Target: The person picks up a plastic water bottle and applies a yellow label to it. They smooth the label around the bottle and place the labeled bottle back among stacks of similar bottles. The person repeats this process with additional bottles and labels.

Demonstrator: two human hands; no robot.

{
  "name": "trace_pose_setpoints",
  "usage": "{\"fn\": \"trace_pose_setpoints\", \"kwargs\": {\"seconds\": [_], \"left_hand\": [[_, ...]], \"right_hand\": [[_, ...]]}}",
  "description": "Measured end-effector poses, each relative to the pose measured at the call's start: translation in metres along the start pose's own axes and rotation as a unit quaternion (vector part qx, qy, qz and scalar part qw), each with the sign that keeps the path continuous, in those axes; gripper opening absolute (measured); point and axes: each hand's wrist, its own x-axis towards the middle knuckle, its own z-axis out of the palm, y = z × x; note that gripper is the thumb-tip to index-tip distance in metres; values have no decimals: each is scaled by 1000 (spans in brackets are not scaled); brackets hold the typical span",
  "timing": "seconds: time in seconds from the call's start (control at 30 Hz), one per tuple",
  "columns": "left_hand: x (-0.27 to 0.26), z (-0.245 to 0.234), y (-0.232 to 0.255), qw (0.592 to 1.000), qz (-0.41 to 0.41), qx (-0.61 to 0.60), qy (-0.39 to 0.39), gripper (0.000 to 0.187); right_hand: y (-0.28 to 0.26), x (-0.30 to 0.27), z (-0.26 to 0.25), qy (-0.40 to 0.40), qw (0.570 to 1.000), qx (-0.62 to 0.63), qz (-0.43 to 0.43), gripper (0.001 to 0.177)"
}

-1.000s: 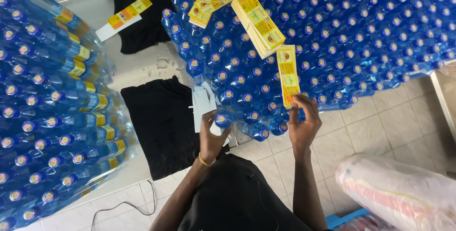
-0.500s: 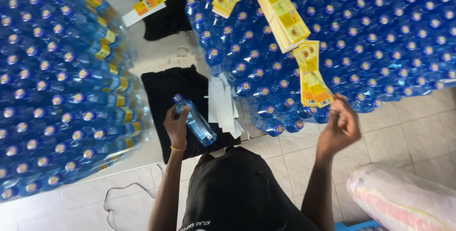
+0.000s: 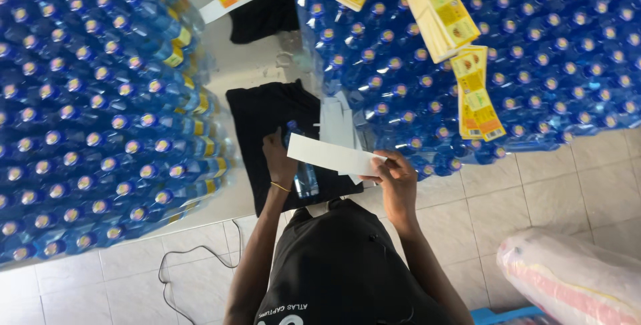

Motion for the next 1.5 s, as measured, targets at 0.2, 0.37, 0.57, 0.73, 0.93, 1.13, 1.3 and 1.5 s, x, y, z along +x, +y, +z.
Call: {"fn": "trace_pose_setpoints", "kwargs": {"seconds": [0.2,0.37,0.57,0.73,0.93,1.13,1.3,1.5], "left_hand": [[-43,-123,97,747,-171,-634,-100,59],[-53,-159,107,761,-183,-620,-59,49],[-55,-166,81,796,-174,-579,-34,32],[-67,-177,82,808,-161,-563,-60,30],[-85,-189,93,812,-133,-554,-128,29],[-88,-218,97,837,-79,-527,-125,25],[-91,-219,92,852,-65,-506,-117,21],[-95,-232,101,852,-85,-505,-109,24]], "right_hand": [[56,6,8,13,997,56,50,31],[55,-9,35,-3,999,25,41,30],[45,-35,62,-25,977,-200,-70,34],[35,-46,84,-48,774,-482,-409,42],[41,-58,118,-164,733,-465,-468,53],[52,-72,125,-199,766,-435,-429,52],[63,-88,127,-181,823,-412,-348,47],[36,-106,140,-170,952,-232,-101,34]]}}
